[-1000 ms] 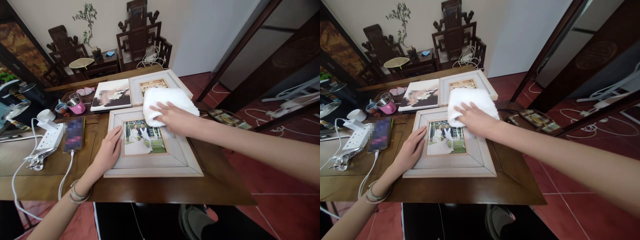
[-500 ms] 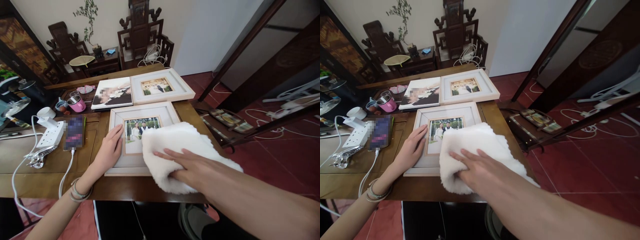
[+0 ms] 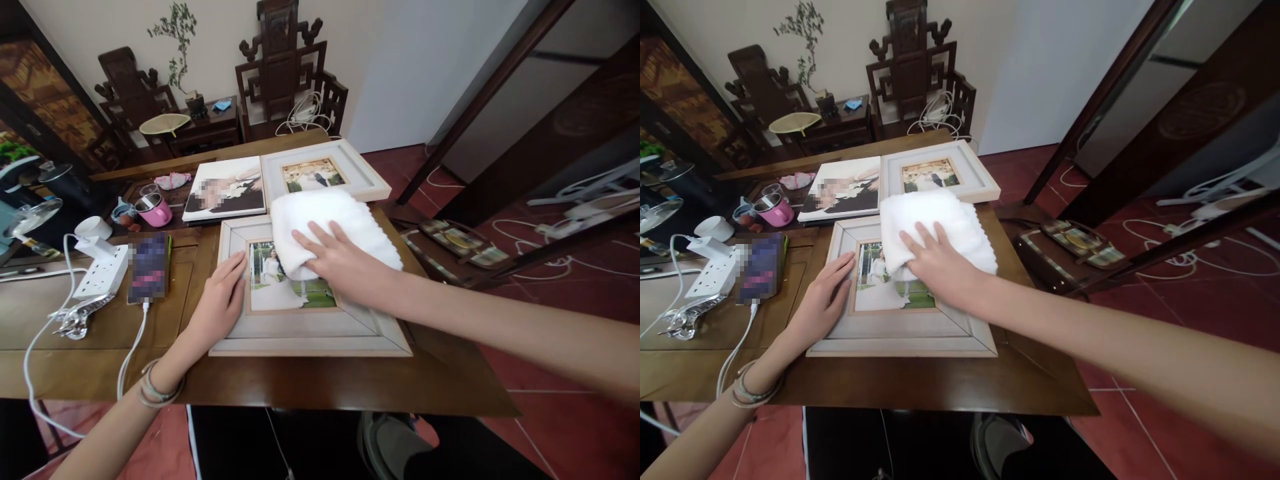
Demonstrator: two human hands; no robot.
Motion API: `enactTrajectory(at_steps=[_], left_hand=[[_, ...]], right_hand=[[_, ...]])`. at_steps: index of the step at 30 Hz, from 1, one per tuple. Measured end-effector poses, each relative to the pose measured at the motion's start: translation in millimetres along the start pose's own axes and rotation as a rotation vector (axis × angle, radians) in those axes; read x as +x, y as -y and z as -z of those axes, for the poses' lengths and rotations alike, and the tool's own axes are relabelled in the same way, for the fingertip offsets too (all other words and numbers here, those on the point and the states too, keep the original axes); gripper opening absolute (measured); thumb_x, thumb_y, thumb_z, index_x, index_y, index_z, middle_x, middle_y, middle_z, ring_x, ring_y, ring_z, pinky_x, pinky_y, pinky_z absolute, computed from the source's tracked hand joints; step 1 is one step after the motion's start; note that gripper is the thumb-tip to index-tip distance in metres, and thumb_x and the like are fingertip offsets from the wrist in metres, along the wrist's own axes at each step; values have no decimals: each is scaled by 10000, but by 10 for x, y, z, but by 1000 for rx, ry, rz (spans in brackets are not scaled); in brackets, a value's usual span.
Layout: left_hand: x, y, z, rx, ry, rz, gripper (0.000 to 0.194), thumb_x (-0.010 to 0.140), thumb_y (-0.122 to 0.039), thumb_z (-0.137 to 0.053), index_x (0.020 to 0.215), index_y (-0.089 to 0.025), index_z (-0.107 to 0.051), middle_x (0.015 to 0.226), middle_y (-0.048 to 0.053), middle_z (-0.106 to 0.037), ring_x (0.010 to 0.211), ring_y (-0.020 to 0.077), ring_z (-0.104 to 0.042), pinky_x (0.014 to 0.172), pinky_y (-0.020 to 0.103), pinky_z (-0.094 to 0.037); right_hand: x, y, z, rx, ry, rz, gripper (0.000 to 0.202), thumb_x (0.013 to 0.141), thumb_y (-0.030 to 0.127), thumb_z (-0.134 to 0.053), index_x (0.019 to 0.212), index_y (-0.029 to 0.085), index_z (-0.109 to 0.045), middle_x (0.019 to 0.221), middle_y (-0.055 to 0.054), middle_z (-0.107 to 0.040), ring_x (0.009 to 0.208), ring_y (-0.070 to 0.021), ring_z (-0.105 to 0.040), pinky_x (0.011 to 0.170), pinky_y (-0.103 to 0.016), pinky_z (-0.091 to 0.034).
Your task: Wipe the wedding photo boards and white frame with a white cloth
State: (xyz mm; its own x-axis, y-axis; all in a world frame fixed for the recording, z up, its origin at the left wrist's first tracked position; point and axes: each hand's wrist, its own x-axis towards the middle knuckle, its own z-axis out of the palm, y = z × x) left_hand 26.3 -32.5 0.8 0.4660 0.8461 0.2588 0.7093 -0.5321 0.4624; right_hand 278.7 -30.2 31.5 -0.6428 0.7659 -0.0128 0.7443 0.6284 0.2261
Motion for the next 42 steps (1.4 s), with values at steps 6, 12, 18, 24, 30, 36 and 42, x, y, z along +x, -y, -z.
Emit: enactTrajectory(at_steps=[6,12,18,24,30,36,42], left_hand=[[-6,10,-12,9,6,-1,427,945,-241,-368,1343,-143,-489,1440,143,-453,1352,259,-395,1110,488,-341],[-13,24,-16,8,5,0,428,947,-226,-367,1357,-161,-470,1450,131,-443,1356,256,-386,1101,509,-345],[-22,19,1,9,31,6,435,952,-223,-359,1368,-137,-454,1460,146,-424,1368,262,-367,1102,513,-341],[-30,33,-20,-22,-3,-12,426,957,-225,-359,1368,-181,-460,1455,129,-435,1364,256,-378,1100,505,-348],[-24,22,-11,-3,3,5,423,953,-234,-366,1359,-176,-470,1446,134,-448,1360,263,-383,1099,522,-341],[-16,30,-9,7,12,-6,427,947,-233,-368,1350,-150,-480,1440,144,-452,1357,262,-386,1101,506,-349],[-10,29,-1,-1,2,-27,423,948,-234,-369,1351,-168,-480,1436,133,-460,1354,256,-393,1107,503,-343]], right_hand=[[-472,551,201,222,68,9,259,679,144,-662,925,177,-736,1387,-192,-486,1207,-467,-469,927,-619,-412],[-740,745,130,376,37,22,266,652,167,-648,895,233,-735,1398,-128,-494,1226,-428,-467,906,-579,-455],[-398,137,58,212,45,96,486,621,-28,-561,1046,162,-698,1483,-171,-359,1343,-420,-305,1006,-594,-367],[-114,-71,-61,37,-91,45,379,681,-67,-519,928,136,-722,1474,-164,-377,1352,-421,-281,1045,-631,-275],[-554,601,86,301,68,-30,283,656,86,-649,896,199,-747,1433,-157,-439,1286,-473,-372,964,-659,-358],[-674,824,203,406,114,-5,321,655,160,-666,962,227,-727,1446,-126,-433,1277,-460,-394,945,-626,-413],[-194,186,108,182,-8,-100,576,656,-51,-521,1199,111,-620,1506,-202,-296,1362,-438,-236,1052,-608,-292]])
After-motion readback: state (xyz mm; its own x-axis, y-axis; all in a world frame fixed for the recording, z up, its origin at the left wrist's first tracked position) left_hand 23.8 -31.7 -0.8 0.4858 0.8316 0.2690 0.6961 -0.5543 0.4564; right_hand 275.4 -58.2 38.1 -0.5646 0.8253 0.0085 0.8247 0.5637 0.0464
